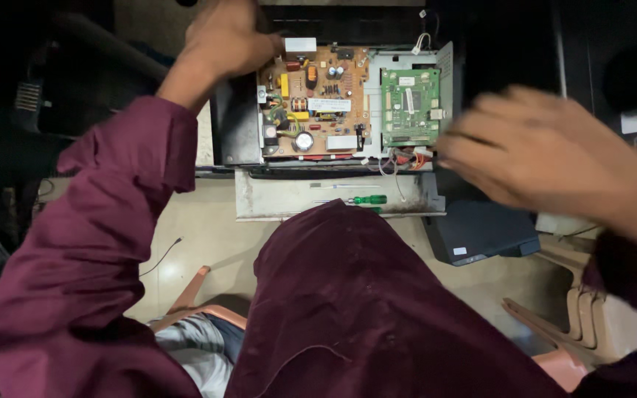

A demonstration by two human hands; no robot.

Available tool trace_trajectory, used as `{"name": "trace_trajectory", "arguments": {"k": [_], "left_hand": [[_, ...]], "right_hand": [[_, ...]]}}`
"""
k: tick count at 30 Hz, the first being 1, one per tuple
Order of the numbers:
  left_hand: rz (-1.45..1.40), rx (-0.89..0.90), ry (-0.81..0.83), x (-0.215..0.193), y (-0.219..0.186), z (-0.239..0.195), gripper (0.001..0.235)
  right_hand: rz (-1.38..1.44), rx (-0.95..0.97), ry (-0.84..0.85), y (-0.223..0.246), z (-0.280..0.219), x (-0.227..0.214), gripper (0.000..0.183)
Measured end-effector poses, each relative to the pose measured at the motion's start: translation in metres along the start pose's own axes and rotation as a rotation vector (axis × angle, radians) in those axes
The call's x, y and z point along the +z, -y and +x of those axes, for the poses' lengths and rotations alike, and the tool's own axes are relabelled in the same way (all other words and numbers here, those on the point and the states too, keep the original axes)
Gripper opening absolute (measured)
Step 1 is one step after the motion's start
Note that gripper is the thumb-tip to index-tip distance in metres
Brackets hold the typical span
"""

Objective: The person works on the internal circuit board of an open CRT monitor, using a multimeter to probe components and a screwdriver to adjust parts. They connect and disconnect wires and test points while seated at a workbench.

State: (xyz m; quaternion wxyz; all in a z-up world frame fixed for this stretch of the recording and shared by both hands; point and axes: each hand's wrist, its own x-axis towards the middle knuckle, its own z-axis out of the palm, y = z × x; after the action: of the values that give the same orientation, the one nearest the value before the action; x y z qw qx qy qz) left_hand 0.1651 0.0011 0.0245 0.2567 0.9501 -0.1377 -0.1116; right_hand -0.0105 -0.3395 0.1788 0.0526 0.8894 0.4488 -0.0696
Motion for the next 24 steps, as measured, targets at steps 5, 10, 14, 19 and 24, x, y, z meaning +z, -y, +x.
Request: {"name": "trace_trajectory", "arguments": {"k": [5,10,14,19,24], "left_hand": [[0.101,0.045,-0.098,0.013,-0.005,-0.004,0.048],[-0.011,0.015,-0.085,0.021,-0.003,-0.002,0.05],[-0.02,0.029,-0.164,0.024,-0.006,-0.003,0.051],[0.016,-0.085,-0.005,0.024,-0.012,-0.002,0.045],[0.048,0.076,-0.101,0.025,-0.009,0.003,0.049]], "right_hand": [[-0.069,-0.051,-0.089,-0.031,0.096,-0.001,0.019],[0.437,0.308,-0.031,-0.039,0.182,0.042,0.027],[0.49,0.235,-0.425,-0.033,0.208,0.083,0.024],[0.622,0.365,-0.327,-0.043,0.215,0.101,0.028],[0.625,0.333,-0.329,-0.038,0.22,0.1,0.026]]}}
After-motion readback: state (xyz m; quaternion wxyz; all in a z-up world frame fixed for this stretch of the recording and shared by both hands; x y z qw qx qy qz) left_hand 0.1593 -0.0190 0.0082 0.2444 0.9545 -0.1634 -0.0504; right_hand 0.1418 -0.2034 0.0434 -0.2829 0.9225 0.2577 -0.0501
